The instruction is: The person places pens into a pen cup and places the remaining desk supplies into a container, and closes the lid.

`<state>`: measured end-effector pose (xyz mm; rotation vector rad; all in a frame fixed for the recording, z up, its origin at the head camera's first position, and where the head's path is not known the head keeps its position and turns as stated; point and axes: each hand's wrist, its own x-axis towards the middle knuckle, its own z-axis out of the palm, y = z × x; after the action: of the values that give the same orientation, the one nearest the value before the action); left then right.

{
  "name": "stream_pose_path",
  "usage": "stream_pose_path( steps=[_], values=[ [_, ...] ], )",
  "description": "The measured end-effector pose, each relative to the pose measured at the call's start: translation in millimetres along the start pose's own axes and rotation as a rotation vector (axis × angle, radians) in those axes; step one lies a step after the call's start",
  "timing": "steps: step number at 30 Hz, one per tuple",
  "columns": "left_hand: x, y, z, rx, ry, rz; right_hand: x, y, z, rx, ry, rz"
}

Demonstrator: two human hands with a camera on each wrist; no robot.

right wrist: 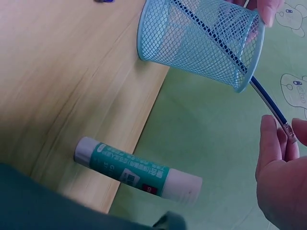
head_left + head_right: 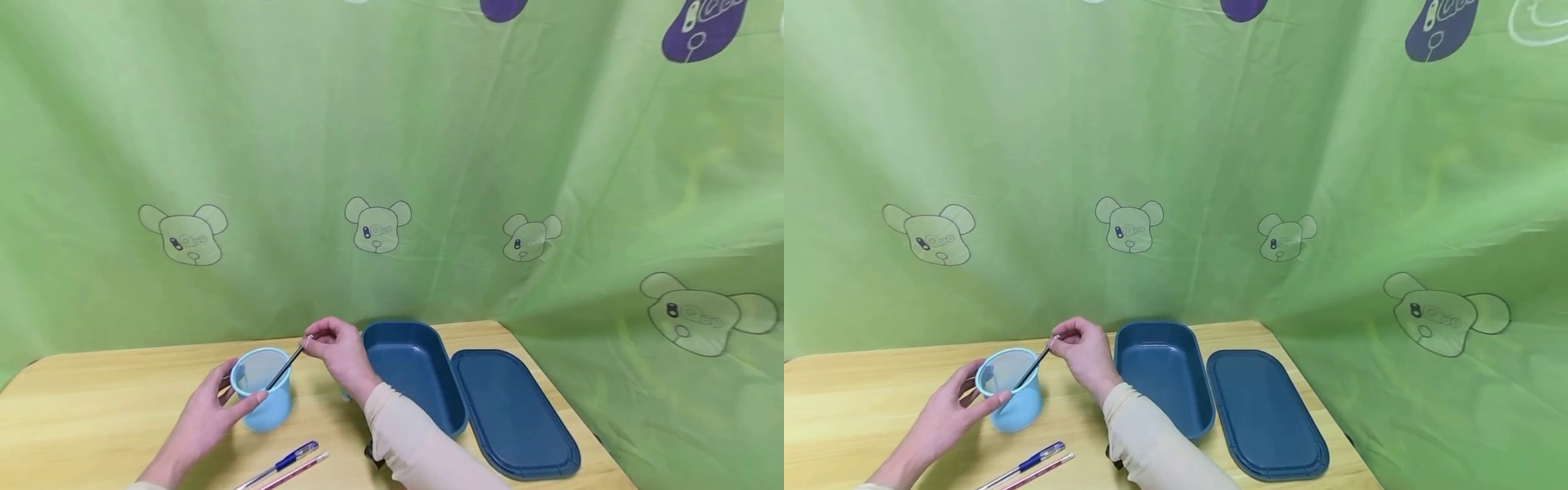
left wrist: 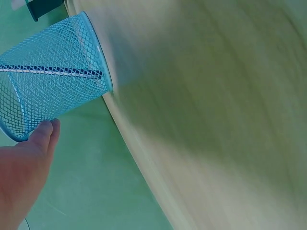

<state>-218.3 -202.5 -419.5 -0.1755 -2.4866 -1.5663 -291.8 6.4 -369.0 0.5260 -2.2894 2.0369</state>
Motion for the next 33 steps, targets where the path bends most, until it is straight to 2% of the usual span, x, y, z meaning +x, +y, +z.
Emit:
stream_pose_path(
  steps=[5,9,13,18,26,33],
  values=[
    [-1.4,-0.8,-0.4,0.021,0.008,0.001,-1.4,0.9,-1.2,0.021,0.004,-0.009],
    [0.1,-3.2,-1.3,0.031,0.021,0.014,-5.6,-2.0,-5.3,-0.079,0.037,-0.034],
    [0.8,-3.4,0.1,0.018,0.027,0.022,-16.5,-4.7,-12.9,-0.157,0.014,-0.073],
    [-1.0,-2.7,0.5,0.009,0.029,0.011,-35.7,-11.7,-20.4,-0.186,-0.066,-0.088],
    [-1.1,-4.4,2.8,0.007,0.027,0.002,-64.4,-25.4,-25.9,-0.217,-0.176,-0.041],
    [-1.0,-5.1,1.9,0.014,0.025,-0.005,-89.5,-21.8,-26.6,-0.356,-0.398,-0.075]
  ],
)
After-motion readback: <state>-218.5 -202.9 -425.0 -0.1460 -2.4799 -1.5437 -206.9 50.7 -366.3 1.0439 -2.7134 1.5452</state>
